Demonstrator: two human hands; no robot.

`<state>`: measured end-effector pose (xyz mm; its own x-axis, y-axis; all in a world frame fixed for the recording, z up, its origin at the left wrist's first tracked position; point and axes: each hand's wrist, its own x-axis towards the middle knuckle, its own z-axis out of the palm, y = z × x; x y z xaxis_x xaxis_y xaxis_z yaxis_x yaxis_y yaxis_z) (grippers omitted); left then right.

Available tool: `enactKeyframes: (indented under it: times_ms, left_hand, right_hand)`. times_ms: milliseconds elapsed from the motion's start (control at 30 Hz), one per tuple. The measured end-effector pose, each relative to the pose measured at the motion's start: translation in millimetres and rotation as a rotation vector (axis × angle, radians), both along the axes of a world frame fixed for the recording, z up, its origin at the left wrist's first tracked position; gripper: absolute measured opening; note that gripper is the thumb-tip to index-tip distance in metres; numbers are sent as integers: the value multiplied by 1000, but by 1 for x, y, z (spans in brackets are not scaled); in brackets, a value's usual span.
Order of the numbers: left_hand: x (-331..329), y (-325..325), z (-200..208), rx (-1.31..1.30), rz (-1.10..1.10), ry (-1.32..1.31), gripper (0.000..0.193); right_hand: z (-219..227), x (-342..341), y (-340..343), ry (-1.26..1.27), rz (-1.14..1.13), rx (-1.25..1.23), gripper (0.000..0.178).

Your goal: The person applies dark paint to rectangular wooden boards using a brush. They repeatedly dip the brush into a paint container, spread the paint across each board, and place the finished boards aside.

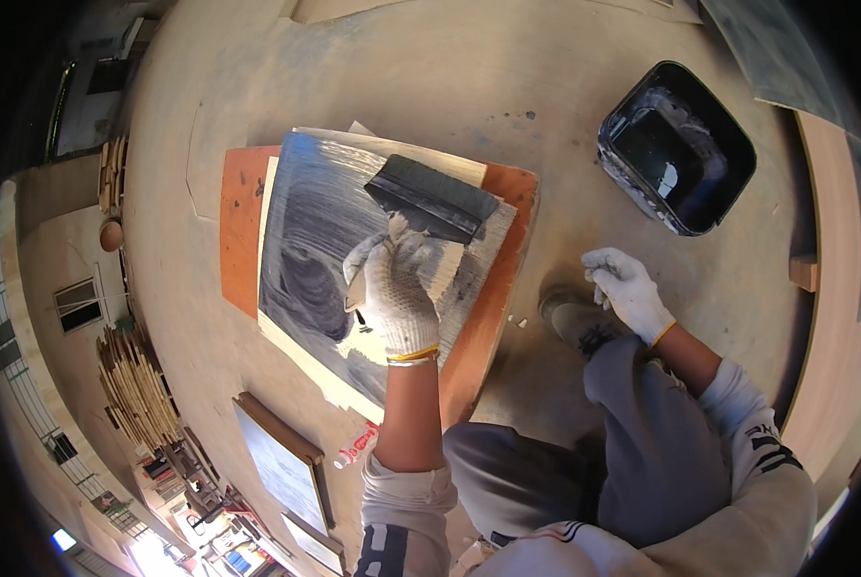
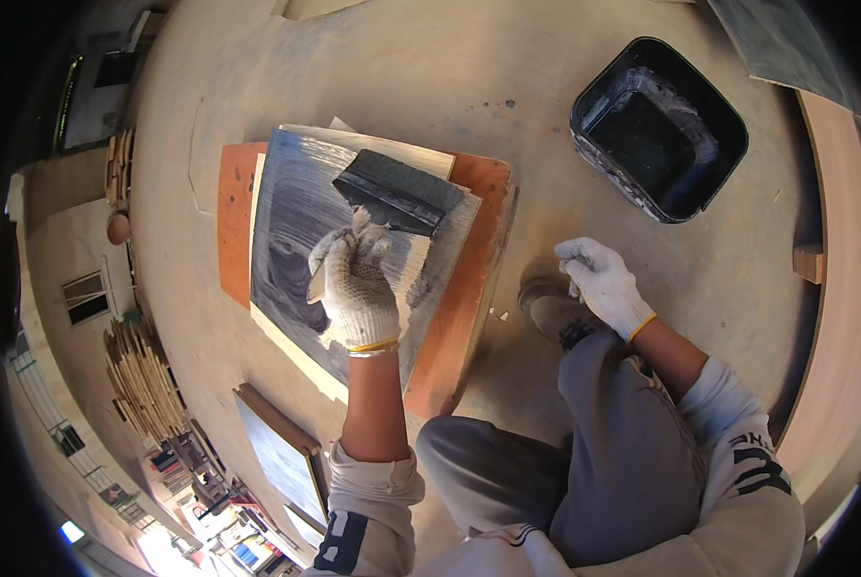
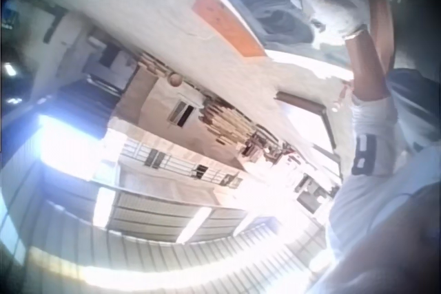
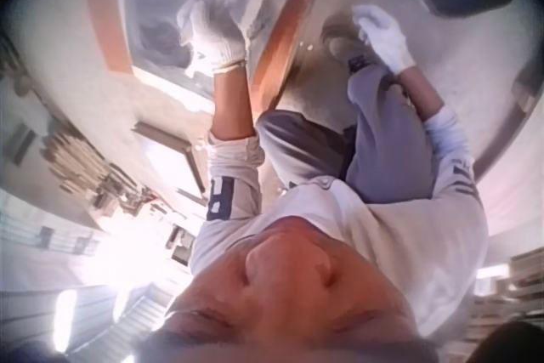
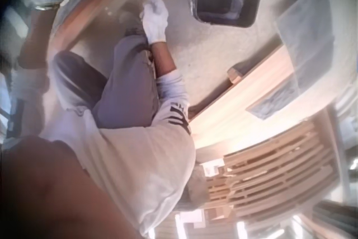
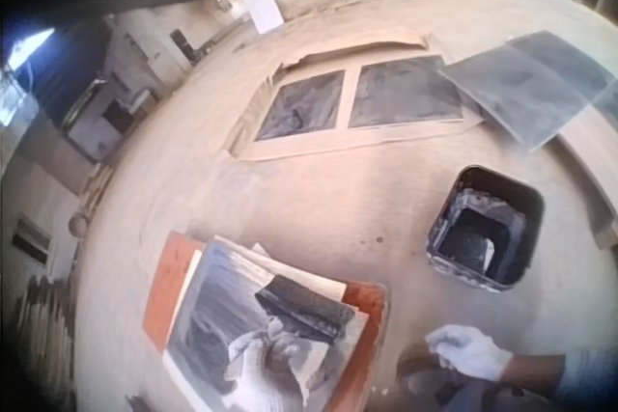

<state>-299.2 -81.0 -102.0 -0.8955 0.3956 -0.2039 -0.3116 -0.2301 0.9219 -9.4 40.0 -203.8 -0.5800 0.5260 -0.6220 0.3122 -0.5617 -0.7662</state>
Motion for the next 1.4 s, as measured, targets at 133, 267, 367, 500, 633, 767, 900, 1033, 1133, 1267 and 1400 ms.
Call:
enactKeyframes:
  times_ms: [133, 267, 367, 500, 633, 767, 900, 1033, 1133, 1267, 1400]
  left_hand:
    - [-17, 0, -10, 105, 148, -94, 13]
    - [-1, -22, 2, 123, 50, -130, 30]
    - [0, -47, 15, 213, -37, -83, 40]
    - [-22, -89, 28, -138, -187, -52, 46]
    - [-43, -91, 51, -887, -433, 188, 51]
    - [-36, -48, 50, -1493, -617, 1102, 56]
    - [-67, -16, 64, -1794, -760, 1229, 52]
    - [-148, -14, 62, -1845, -653, 1169, 51]
    - [-174, -15, 56, -1733, -666, 1289, 51]
    - [-193, -17, 54, -1718, -718, 1346, 50]
    - [-215, -13, 58, -1795, -671, 1381, 48]
  right_hand:
    - [2, -4, 2, -29, 16, 11, 28]
    - [-3, 4, 1, 3, -12, -14, 28]
    - [-3, 6, 3, 9, -33, -19, 27]
    - [-1, 4, 6, 0, -32, -26, 27]
    - [2, -1, 4, -12, 0, -16, 28]
    - [-2, -3, 1, -26, 19, -6, 28]
    - [-2, -5, 0, -25, 9, -18, 28]
    - [-4, -4, -3, -24, 38, -32, 28]
    - [-5, 1, -1, -38, 43, -43, 28]
    - [-12, 8, 0, -30, 33, -36, 28]
    - [-9, 2, 0, -46, 52, -20, 27]
